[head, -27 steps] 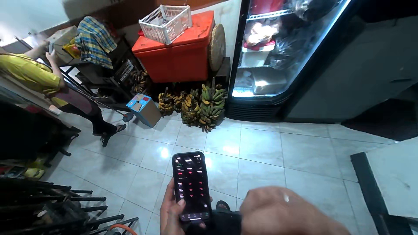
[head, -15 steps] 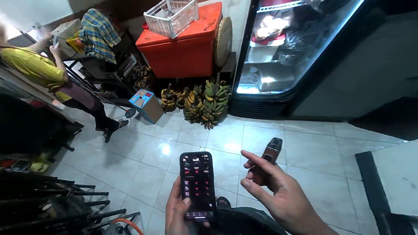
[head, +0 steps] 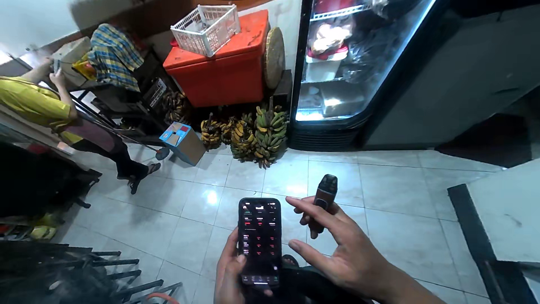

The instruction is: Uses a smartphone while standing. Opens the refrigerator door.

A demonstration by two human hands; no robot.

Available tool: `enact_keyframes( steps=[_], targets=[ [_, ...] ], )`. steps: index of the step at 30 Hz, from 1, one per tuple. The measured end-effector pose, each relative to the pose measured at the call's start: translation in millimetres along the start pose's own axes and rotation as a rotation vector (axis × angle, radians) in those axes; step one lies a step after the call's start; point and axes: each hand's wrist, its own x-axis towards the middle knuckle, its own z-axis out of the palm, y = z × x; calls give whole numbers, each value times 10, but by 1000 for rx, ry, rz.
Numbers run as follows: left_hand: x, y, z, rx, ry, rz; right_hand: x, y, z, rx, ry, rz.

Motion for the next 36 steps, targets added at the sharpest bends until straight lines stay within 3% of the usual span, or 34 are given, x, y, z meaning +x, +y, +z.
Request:
enact_keyframes(
  steps=[14, 24, 36],
  targets=[
    [26, -9, 28, 42, 11, 30, 91, -17, 32, -6, 4, -123],
    [19, -99, 76, 20, 31, 13, -56, 33, 105, 33, -9, 40],
    [35, -193, 116, 64, 73, 1, -203, 12, 175, 63, -165, 171]
  ],
)
